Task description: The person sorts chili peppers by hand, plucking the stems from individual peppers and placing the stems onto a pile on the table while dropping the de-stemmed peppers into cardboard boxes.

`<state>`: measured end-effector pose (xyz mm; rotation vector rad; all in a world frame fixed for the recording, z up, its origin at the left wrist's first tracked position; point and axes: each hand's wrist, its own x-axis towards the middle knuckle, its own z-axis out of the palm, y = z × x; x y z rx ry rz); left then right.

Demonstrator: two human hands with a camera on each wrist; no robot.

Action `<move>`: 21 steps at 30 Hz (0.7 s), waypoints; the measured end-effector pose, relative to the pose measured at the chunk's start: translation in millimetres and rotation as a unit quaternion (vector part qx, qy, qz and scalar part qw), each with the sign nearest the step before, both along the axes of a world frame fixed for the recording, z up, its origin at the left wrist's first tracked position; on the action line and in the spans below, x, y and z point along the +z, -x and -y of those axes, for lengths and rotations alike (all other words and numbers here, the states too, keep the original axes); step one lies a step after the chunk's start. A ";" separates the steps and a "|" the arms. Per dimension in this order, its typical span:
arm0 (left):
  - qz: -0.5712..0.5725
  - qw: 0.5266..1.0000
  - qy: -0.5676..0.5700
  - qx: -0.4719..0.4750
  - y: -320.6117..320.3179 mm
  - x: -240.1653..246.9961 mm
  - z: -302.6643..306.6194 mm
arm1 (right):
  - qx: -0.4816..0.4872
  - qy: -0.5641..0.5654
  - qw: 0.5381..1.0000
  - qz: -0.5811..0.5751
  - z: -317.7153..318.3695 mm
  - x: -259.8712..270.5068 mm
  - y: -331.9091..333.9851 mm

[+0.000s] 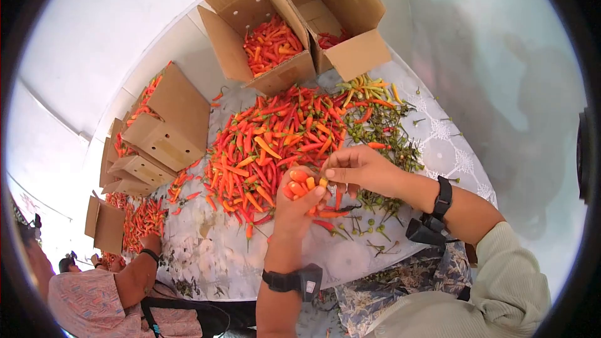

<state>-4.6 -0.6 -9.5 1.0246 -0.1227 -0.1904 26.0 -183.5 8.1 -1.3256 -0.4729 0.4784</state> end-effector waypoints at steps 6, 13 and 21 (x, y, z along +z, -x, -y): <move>-0.004 0.999 -0.045 0.006 -0.7 -1.7 -2.5 | -0.096 0.103 0.955 0.261 1.3 -4.0 -0.1; -0.011 0.991 -0.121 0.050 -0.5 -4.0 -1.2 | -0.155 0.175 0.880 0.414 -1.0 -6.5 3.6; 0.007 0.986 -0.159 0.049 1.2 -2.8 1.8 | -0.143 0.211 0.878 0.406 4.1 -5.3 2.1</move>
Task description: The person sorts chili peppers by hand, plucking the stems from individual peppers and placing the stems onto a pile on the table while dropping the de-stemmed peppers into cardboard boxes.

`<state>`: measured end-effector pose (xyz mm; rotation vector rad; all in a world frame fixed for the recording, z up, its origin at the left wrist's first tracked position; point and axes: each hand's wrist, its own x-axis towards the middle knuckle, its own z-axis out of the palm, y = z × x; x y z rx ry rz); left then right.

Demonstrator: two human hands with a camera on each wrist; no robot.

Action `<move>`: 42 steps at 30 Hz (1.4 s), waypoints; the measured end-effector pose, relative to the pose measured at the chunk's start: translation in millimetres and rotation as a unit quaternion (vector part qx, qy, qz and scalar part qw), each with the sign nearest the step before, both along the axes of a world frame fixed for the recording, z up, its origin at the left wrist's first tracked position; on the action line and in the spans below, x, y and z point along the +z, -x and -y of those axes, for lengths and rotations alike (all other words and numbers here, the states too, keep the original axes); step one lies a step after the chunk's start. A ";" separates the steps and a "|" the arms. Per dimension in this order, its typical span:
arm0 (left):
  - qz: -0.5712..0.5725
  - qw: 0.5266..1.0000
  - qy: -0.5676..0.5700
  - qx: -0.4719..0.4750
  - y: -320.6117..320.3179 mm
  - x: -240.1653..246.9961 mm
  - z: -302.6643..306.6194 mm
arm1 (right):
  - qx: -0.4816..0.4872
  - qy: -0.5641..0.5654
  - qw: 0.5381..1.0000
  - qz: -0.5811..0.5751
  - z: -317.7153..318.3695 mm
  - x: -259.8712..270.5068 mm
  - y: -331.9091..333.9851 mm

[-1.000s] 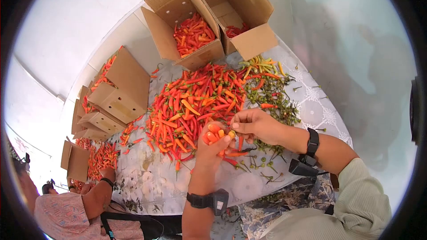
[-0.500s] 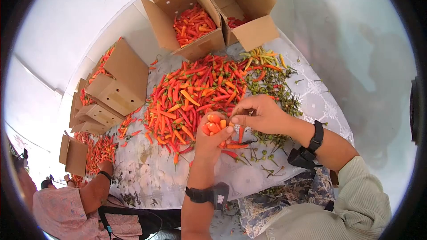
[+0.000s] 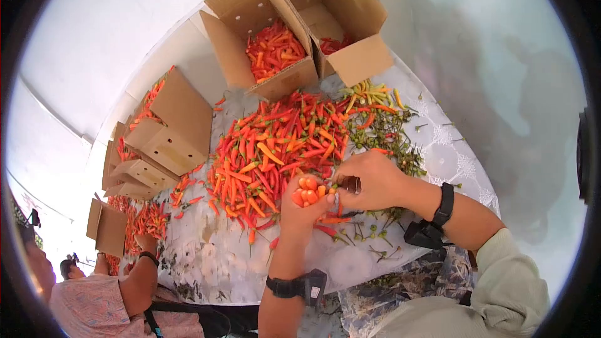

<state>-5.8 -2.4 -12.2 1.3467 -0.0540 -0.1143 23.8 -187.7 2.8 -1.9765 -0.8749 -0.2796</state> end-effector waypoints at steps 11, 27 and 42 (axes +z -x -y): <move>-0.022 0.999 0.020 -0.031 1.7 -3.3 -2.0 | 0.004 -0.006 1.000 0.002 -0.8 -5.7 -2.2; 0.016 0.999 -0.028 -0.036 -3.7 -6.8 -4.6 | 0.102 -0.040 0.954 -0.278 9.0 0.7 -9.5; -0.001 0.998 0.006 -0.056 -0.6 -2.9 -6.2 | 0.138 -0.100 0.865 -0.472 0.4 -2.9 -8.2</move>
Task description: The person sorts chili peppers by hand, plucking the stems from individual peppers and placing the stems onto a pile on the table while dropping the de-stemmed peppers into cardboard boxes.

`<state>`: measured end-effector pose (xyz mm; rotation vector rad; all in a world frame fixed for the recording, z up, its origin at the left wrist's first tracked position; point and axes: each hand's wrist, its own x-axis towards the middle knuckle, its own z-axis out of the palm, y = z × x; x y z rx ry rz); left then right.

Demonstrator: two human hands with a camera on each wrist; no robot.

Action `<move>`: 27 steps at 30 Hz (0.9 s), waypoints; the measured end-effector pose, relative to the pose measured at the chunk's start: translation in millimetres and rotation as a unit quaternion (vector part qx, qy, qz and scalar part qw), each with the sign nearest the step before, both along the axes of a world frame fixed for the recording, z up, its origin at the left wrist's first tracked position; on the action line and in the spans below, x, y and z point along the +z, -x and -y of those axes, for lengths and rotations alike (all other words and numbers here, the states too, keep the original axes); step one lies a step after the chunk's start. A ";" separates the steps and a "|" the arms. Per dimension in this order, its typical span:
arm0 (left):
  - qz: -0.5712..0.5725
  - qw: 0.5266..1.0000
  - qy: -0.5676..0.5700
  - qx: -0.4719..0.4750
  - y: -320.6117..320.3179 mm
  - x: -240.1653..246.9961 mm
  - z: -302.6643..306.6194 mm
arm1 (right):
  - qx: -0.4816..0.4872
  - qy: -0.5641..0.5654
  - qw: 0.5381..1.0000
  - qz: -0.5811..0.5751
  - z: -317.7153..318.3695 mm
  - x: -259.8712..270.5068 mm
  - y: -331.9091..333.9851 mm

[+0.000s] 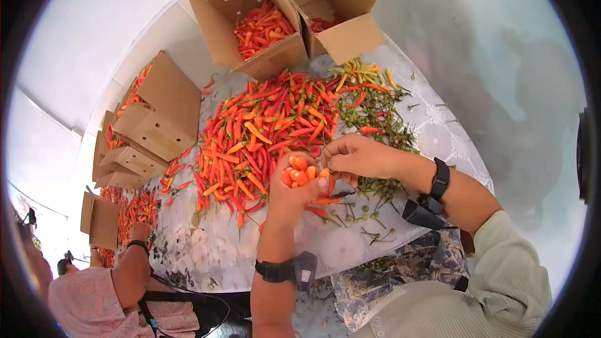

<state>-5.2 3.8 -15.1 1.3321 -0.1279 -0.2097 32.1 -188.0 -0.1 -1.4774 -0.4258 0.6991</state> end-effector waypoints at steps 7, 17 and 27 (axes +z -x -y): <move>-0.022 0.995 0.092 0.029 0.2 6.2 3.9 | -0.033 -0.017 0.998 0.040 -2.1 2.9 0.5; -0.010 0.998 0.063 0.025 -4.9 -4.9 0.3 | -0.091 0.012 0.952 0.292 -4.4 -7.3 0.3; -0.135 0.976 0.171 0.007 -0.8 3.4 -1.4 | -0.146 0.034 0.897 0.415 -10.2 -3.1 8.7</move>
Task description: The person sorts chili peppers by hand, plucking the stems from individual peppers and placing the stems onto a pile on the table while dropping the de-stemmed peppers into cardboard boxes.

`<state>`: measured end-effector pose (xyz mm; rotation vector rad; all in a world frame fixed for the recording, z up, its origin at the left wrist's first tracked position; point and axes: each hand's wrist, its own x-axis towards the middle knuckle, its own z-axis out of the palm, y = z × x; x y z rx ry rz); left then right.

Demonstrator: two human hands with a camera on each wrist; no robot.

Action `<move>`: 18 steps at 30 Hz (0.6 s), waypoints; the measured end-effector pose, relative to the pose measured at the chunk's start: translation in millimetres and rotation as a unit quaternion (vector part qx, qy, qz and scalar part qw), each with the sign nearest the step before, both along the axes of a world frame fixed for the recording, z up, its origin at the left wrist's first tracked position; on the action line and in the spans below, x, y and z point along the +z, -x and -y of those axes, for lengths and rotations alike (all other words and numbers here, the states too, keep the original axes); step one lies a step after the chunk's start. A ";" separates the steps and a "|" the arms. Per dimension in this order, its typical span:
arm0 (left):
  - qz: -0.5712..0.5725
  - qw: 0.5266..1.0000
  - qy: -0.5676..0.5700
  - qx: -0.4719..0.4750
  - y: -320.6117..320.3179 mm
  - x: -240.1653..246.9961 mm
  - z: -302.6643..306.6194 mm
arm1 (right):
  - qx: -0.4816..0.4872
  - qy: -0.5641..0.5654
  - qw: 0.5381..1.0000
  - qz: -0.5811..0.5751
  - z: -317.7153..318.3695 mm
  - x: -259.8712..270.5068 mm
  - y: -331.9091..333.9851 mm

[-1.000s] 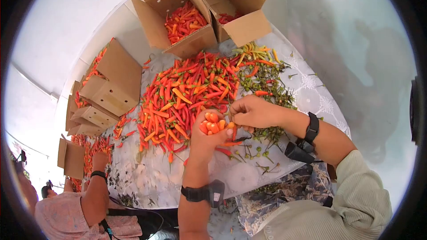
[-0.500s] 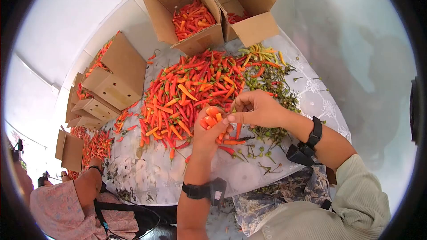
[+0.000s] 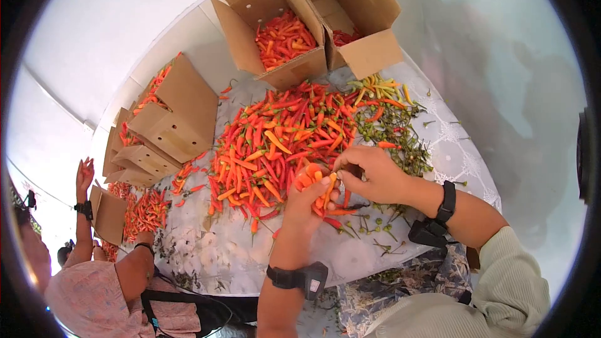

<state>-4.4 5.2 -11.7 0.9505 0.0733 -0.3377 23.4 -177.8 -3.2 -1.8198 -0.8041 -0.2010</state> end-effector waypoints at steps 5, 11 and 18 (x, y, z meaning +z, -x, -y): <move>-0.019 0.999 0.029 -0.037 -2.2 -0.3 -3.1 | -0.009 0.003 1.000 0.000 -0.4 -1.0 -3.0; 0.048 0.998 0.035 -0.025 0.0 -3.7 -2.4 | -0.135 0.010 0.990 0.037 15.7 10.6 -13.1; 0.003 0.997 0.072 0.009 -3.2 -3.7 -3.5 | -0.350 0.239 0.902 0.085 57.7 16.4 -35.4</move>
